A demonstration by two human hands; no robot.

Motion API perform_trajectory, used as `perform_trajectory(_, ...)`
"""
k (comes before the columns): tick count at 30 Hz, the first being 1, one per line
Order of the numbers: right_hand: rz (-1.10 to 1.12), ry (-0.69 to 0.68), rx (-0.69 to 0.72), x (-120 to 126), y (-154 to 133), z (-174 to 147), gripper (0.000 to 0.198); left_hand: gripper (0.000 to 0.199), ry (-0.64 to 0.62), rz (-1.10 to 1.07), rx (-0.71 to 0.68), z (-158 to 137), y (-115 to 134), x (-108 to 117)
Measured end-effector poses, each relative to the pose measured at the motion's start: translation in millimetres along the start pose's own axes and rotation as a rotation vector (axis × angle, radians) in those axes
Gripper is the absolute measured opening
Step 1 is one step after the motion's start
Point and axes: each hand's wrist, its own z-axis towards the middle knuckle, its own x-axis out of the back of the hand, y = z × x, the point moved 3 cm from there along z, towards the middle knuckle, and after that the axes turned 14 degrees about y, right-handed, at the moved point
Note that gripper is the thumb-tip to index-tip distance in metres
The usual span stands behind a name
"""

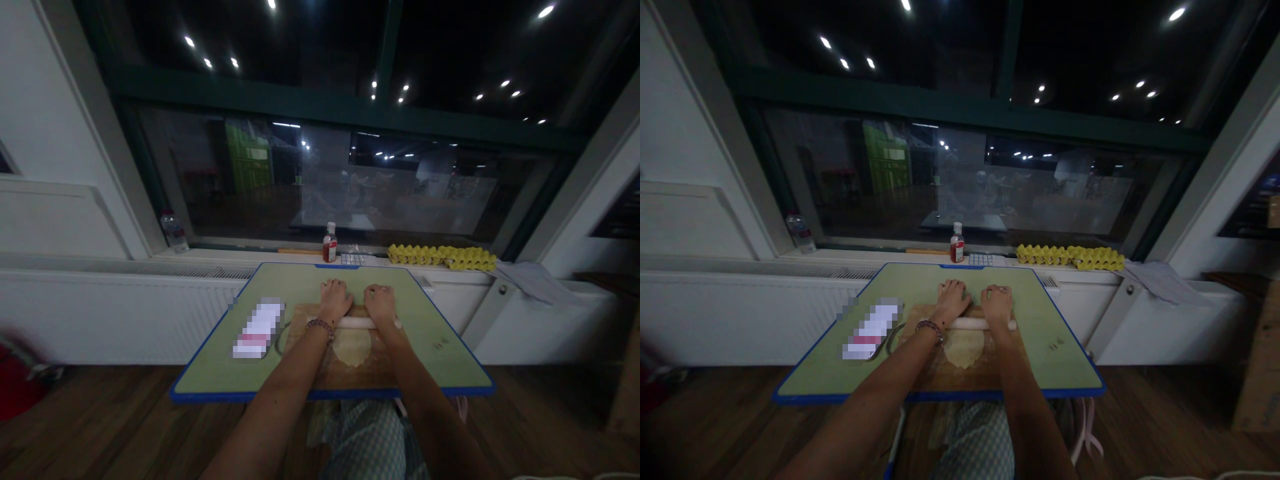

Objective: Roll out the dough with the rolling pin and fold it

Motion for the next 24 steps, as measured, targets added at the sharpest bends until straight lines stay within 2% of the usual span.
perform_trajectory(7,0.019,0.044,-0.034,-1,2,2,0.033,0.030,-0.023,0.005,-0.015,1,-1,-2)
perform_trajectory(14,0.118,0.119,-0.053,7,-2,-1,0.033,0.029,0.007,0.016,-0.023,3,-3,-8)
perform_trajectory(24,0.061,0.098,-0.007,11,-7,-3,0.032,0.028,0.001,0.008,-0.010,5,-2,-4)
